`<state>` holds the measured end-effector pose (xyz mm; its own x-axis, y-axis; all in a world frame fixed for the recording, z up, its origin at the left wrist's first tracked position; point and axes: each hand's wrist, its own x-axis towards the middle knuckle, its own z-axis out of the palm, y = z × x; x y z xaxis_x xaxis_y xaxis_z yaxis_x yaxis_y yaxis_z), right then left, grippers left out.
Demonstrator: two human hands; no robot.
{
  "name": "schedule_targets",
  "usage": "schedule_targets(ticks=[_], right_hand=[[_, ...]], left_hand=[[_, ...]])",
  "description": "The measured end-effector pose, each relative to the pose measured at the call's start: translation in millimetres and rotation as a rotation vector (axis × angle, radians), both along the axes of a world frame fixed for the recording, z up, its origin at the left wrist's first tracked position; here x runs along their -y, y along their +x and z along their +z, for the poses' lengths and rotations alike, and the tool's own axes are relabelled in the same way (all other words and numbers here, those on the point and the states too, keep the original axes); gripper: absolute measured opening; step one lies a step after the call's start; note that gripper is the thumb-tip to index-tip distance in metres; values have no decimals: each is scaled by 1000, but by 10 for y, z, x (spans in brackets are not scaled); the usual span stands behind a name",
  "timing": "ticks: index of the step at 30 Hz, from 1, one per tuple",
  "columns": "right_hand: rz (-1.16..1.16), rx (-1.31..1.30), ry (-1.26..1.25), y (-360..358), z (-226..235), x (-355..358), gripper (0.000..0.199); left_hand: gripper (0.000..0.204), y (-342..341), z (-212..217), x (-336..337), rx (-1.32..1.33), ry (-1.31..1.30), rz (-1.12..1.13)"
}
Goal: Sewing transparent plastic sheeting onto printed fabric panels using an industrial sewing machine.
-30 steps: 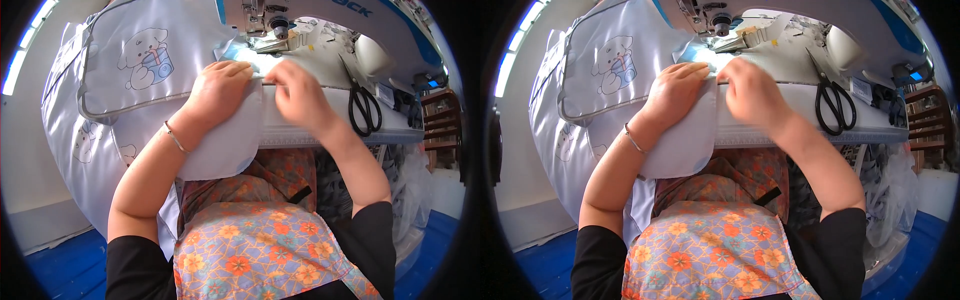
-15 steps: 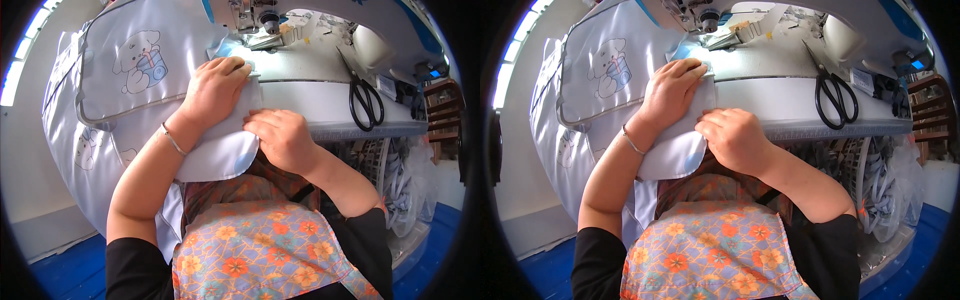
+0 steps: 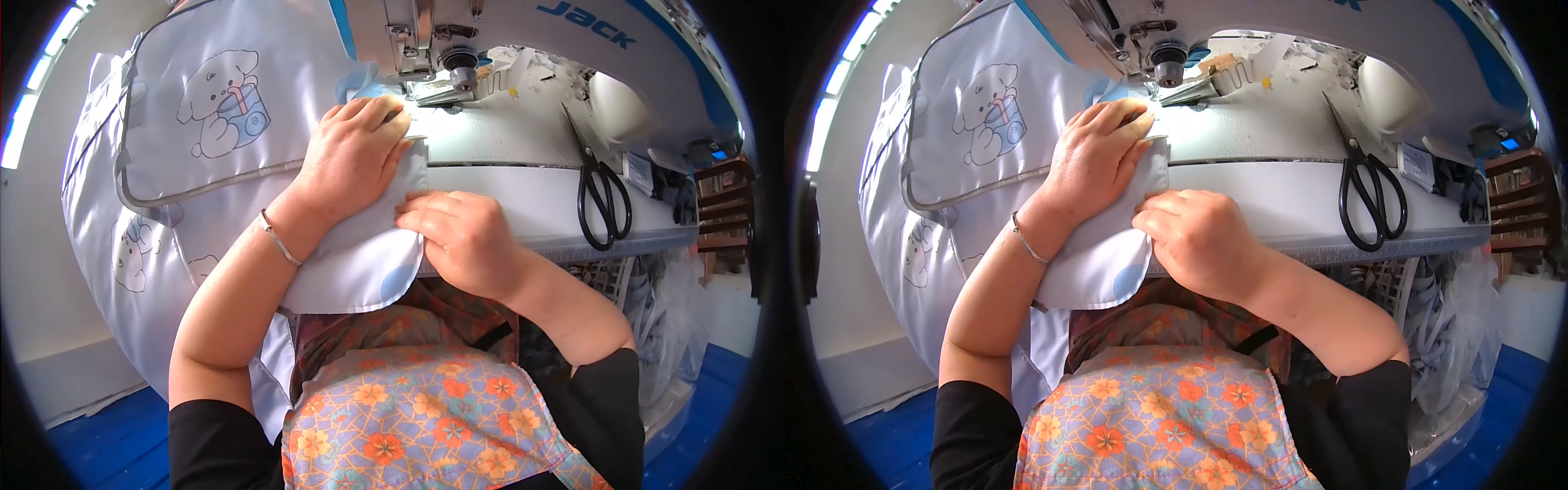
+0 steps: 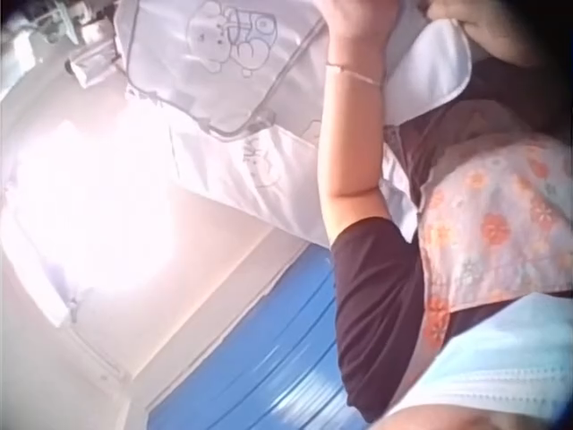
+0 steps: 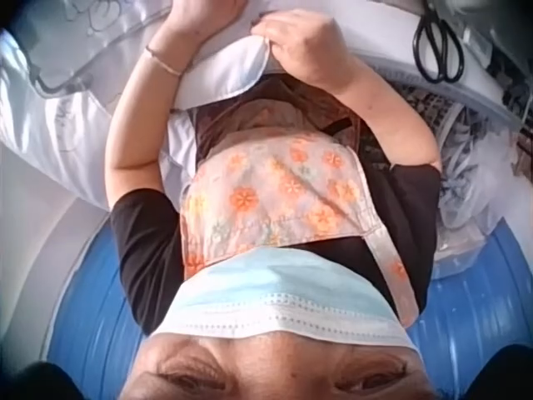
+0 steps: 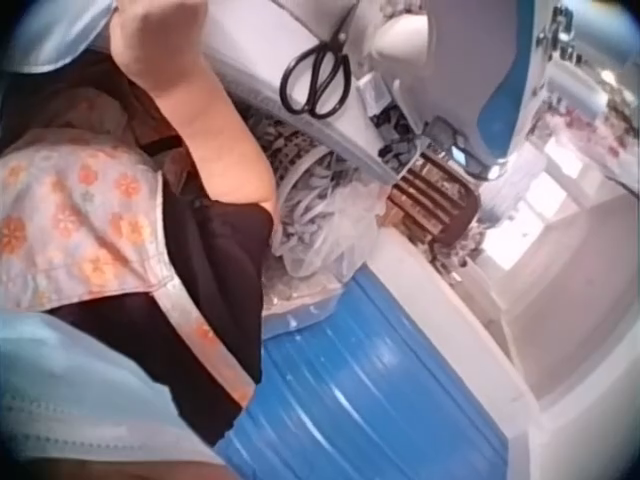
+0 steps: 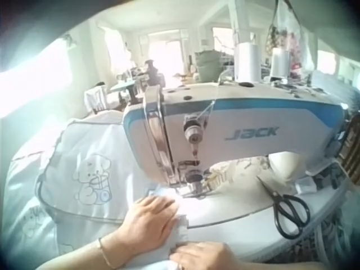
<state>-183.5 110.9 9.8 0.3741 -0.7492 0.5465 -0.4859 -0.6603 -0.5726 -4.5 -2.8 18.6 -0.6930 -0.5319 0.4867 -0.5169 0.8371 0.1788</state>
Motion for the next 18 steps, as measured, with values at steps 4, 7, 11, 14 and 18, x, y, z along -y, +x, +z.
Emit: schedule_targets(ticks=[4, 7, 11, 14, 18], right_hand=[[-9, 34, 187, -315, 185, 459, 27], [-187, -171, 26, -328, 108, 732, 31], [-263, -456, -2, -248, 12, 822, 30], [-249, -403, -33, -237, -10, 816, 30], [-266, -380, -66, -232, -39, 783, 28]], left_hand=[[25, 9, 49, -15, 21, 14, 5], [25, -16, 42, -3, 46, 42, 8], [24, -16, -9, 9, -26, -4, -3], [23, -30, 5, 10, -26, -29, -6], [24, -43, 8, 44, 1, -25, 23]])
